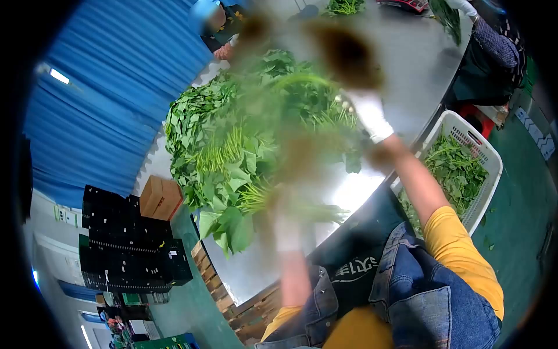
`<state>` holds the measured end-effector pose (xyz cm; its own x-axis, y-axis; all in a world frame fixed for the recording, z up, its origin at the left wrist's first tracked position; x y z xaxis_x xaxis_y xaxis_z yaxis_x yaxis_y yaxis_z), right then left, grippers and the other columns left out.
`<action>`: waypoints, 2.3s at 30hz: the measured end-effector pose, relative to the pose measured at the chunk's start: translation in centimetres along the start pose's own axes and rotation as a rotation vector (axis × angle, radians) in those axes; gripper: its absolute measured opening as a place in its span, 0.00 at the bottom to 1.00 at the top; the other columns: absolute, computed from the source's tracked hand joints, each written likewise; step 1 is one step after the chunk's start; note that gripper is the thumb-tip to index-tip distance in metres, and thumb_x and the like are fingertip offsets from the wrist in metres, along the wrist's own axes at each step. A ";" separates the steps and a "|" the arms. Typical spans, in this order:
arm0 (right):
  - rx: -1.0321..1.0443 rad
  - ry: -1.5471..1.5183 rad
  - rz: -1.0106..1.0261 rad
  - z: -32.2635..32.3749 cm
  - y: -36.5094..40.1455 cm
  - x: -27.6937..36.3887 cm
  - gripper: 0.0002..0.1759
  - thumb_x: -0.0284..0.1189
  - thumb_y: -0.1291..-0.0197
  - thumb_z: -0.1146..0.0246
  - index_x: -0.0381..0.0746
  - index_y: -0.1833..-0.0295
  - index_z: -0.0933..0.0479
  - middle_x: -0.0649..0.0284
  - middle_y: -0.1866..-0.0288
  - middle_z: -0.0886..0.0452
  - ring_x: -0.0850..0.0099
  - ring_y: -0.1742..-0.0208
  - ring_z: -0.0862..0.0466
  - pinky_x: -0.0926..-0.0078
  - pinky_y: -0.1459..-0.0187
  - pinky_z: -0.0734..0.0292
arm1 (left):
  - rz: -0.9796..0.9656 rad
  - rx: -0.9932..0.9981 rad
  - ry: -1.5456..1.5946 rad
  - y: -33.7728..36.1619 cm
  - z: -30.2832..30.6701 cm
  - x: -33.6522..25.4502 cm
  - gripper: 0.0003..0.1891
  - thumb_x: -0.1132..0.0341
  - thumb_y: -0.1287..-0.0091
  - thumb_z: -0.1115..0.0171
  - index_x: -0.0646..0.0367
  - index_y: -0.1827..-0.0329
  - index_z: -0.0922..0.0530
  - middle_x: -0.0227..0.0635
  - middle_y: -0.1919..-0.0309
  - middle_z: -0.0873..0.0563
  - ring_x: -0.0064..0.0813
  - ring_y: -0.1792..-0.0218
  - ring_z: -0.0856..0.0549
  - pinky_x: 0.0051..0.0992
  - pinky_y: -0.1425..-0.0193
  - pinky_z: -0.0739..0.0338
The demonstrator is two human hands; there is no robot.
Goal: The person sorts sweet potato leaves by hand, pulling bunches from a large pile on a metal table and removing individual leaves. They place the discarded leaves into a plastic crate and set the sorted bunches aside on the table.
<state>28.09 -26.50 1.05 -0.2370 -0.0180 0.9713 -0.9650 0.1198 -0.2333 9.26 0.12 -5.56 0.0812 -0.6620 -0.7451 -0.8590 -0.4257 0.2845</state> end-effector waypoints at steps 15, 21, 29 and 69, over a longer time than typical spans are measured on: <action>0.743 -0.707 -0.567 -8.3 12.6 -3.1 0.22 0.40 0.28 0.50 0.29 0.54 0.22 0.70 0.84 0.31 0.80 0.82 0.35 0.82 0.76 0.41 | -0.125 -0.030 -0.074 -2.1 1.9 -0.7 0.12 0.77 0.38 0.37 0.64 0.52 0.26 0.40 0.63 0.17 0.29 0.66 0.17 0.25 0.58 0.23; 0.855 -0.981 -0.681 -8.2 14.5 -4.5 0.21 0.37 0.27 0.50 0.28 0.52 0.25 0.72 0.82 0.33 0.82 0.81 0.37 0.85 0.78 0.42 | 0.009 0.083 -0.038 -3.8 0.0 0.2 0.13 0.79 0.40 0.37 0.65 0.52 0.24 0.40 0.65 0.15 0.28 0.69 0.16 0.23 0.62 0.22; 0.804 -0.600 -0.596 -6.1 15.4 -2.2 0.22 0.40 0.30 0.45 0.28 0.54 0.21 0.72 0.83 0.29 0.84 0.82 0.33 0.86 0.79 0.41 | 0.132 0.160 -0.051 -2.1 -4.8 1.7 0.14 0.80 0.42 0.34 0.63 0.53 0.23 0.34 0.60 0.17 0.23 0.62 0.20 0.21 0.57 0.24; 0.199 -0.551 -0.251 9.0 11.7 -2.2 0.27 0.37 0.35 0.40 0.30 0.38 0.29 0.55 0.42 0.22 0.70 0.45 0.21 0.72 0.40 0.27 | 0.005 0.158 -0.294 -3.6 -5.1 2.4 0.09 0.74 0.39 0.34 0.62 0.56 0.21 0.34 0.63 0.17 0.25 0.61 0.19 0.25 0.52 0.25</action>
<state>16.30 -33.96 -4.28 0.0277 -0.5357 0.8440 -0.9885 -0.1404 -0.0567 15.09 -3.09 -5.25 -0.0527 -0.4473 -0.8929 -0.9287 -0.3066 0.2084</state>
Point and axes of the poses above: each hand's wrist, its own y-axis away from the middle knuckle, its own z-axis out of the back of the hand, x = y × z, the point moved 8 cm from there along -y, towards the middle knuckle
